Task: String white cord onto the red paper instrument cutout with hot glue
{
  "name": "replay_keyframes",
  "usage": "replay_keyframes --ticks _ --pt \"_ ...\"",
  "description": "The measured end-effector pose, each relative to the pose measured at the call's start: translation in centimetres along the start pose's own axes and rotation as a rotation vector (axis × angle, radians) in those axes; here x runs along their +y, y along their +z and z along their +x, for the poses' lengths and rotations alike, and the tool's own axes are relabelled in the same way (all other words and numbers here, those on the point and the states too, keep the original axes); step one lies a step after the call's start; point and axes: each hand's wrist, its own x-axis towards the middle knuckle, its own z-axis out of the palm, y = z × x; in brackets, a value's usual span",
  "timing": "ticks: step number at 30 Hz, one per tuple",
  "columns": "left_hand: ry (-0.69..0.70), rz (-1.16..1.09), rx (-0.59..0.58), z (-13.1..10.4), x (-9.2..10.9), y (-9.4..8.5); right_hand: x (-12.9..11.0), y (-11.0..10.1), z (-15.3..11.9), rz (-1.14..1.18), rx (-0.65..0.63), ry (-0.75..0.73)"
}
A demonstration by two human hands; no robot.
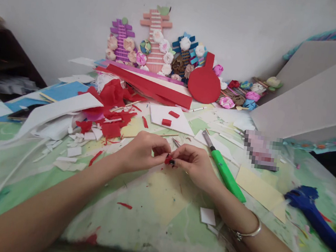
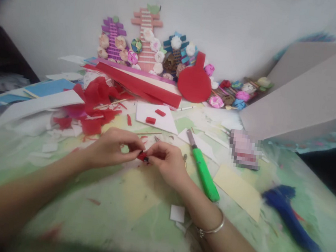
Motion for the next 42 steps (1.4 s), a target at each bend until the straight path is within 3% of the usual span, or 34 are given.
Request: replay_keyframes --ticks 4,12,35,42 --pt "-0.019 -0.057 0.048 0.01 0.26 -0.13 -0.03 0.08 -0.05 -0.006 0.030 0.002" --pt "-0.014 -0.053 -0.020 0.09 0.00 0.15 0.32 0.01 0.01 -0.053 0.055 -0.018" --pt "-0.156 -0.195 -0.050 0.26 0.30 0.16 0.22 0.19 -0.22 -0.095 0.072 -0.017" --pt "-0.145 -0.192 -0.035 0.21 0.15 0.14 0.28 0.16 -0.11 -0.124 0.078 -0.038"
